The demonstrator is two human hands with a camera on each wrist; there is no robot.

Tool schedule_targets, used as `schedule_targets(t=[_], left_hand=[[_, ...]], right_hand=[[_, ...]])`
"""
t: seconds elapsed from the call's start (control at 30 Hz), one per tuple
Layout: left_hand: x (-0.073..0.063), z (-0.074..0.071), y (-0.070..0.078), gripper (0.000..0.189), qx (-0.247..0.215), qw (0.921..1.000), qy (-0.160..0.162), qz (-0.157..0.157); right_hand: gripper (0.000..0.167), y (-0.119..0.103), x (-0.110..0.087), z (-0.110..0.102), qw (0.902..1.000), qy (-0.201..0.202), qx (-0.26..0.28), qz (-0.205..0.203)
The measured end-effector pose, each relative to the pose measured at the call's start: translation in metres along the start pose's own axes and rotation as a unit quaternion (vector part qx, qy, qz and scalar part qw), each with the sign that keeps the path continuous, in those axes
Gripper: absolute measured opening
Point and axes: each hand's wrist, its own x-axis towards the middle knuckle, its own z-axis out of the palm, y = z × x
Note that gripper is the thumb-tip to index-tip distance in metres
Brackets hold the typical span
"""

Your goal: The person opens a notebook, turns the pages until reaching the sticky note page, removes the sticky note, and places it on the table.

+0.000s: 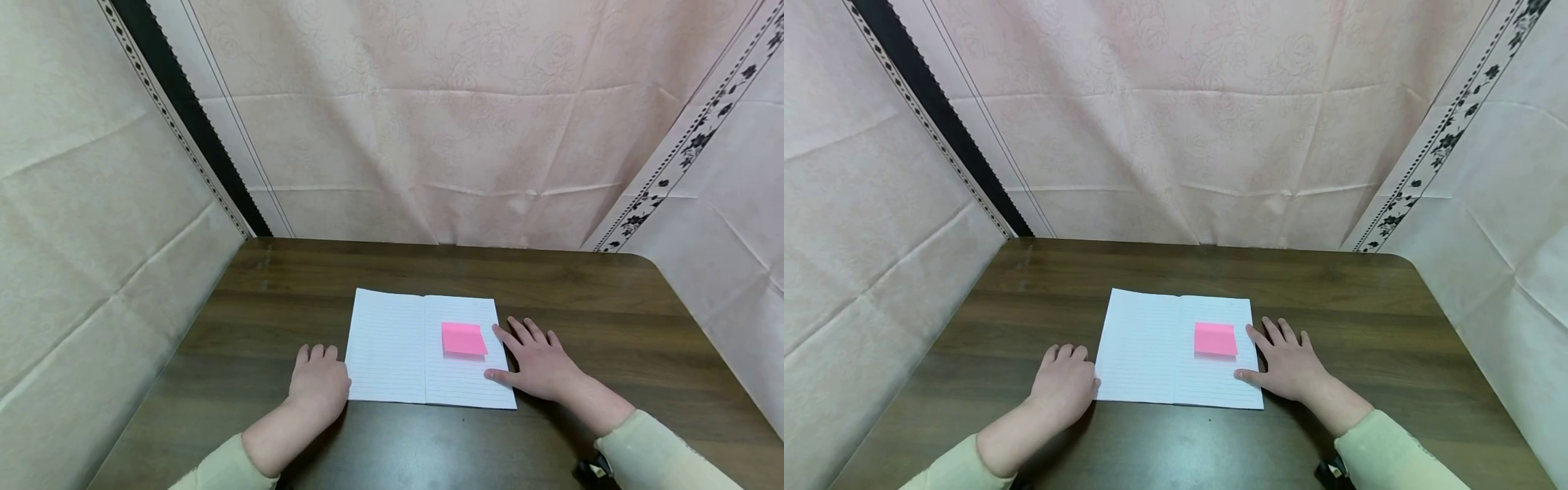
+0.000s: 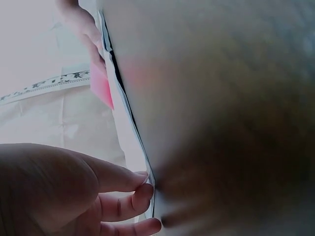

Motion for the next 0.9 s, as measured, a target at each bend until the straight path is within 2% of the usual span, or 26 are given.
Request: schedule_targets(t=[0.23,0.57,0.73,0.9], left_hand=[[0.001,0.0,-0.003,0.029,-0.003,1.0,0.003,-0.009],[0.003,-0.002,-0.004,0.033,-0.014,0.9996,0.025,-0.002],[0.012,-0.004,0.004,0.038,-0.049,0.9978,0.043,0.008],[0.027,-0.009,0.021,0.049,-0.091,0.9944,0.043,0.031]], right_hand=[[0.098,0.002,0.0,0.003,1.0,0.005,0.005,-0.005],[0.098,0.0,-0.002,0.001,0.9999,0.006,0.011,0.0],[0.097,0.0,-0.002,0.001,0.9999,0.009,0.008,0.0],[0.1,0.0,0.0,0.001,1.0,0.001,0.001,0.0]])
